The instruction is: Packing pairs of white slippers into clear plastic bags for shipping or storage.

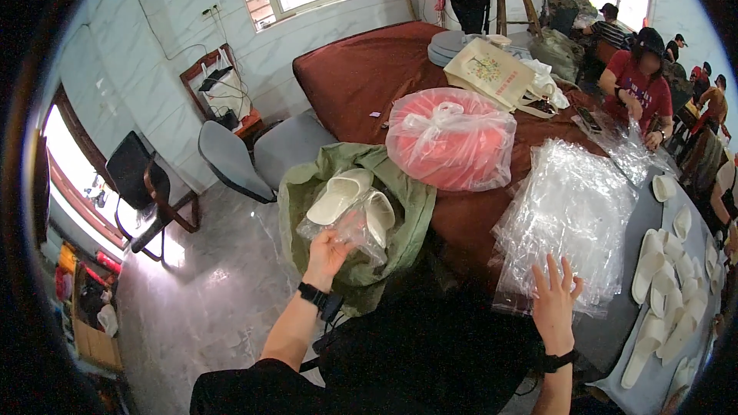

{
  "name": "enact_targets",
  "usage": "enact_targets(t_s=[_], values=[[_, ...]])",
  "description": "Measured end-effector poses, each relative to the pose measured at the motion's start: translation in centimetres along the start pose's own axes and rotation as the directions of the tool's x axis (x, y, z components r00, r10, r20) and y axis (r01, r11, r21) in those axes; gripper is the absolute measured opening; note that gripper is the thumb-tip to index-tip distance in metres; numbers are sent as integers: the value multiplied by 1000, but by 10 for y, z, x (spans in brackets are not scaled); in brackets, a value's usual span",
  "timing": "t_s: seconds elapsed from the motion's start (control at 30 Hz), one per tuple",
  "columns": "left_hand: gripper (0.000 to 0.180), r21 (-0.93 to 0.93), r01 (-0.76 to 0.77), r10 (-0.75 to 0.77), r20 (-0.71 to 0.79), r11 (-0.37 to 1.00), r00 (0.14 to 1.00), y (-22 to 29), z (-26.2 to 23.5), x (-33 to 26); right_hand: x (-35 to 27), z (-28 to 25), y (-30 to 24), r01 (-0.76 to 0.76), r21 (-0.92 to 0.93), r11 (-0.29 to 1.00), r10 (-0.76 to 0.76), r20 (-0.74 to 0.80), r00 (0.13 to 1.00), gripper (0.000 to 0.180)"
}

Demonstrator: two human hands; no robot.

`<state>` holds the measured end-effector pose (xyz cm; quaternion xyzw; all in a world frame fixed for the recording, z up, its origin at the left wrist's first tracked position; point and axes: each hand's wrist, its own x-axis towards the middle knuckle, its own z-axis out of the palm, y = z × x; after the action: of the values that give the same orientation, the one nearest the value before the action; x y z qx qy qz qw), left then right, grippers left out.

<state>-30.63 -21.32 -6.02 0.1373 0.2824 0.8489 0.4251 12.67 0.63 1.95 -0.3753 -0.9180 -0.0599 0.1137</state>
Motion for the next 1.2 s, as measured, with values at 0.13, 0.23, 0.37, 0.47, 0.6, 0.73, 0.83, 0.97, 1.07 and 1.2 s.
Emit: enact_targets(t_s=[0.13,0.23,0.37,0.47,0.6,0.73,0.83,0.97,1.07,1.2], values=[[48,-290,25,26,172,957,985,-18,-107,43,2,-7,-6,30,42,999,-31,13,999,62],[42,-393,32,68,239,919,969,-24,-86,66,-3,-2,5,-13,71,997,10,54,998,60],[50,-158,-128,115,-89,979,989,18,-55,76,-4,-7,9,-3,57,998,2,19,1000,59],[43,142,11,30,-280,990,959,25,-108,87,-6,-2,23,-25,78,997,25,-5,1000,58],[27,498,246,119,-592,832,797,125,-271,31,14,10,17,57,225,973,-44,-63,997,56],[53,358,408,-86,-655,839,751,47,-229,51,-5,14,31,-34,133,991,34,5,999,54],[57,475,579,11,-780,663,626,37,-151,56,-18,8,42,-102,44,994,101,12,995,51],[75,601,459,88,-663,655,743,95,-193,5,5,26,32,-59,179,982,67,-40,997,49],[90,919,394,148,-391,14,908,56,-92,32,-16,36,50,-173,132,976,177,-20,984,49],[88,940,288,261,-235,-184,936,41,-45,36,-8,41,43,-167,190,968,170,-1,985,47]])
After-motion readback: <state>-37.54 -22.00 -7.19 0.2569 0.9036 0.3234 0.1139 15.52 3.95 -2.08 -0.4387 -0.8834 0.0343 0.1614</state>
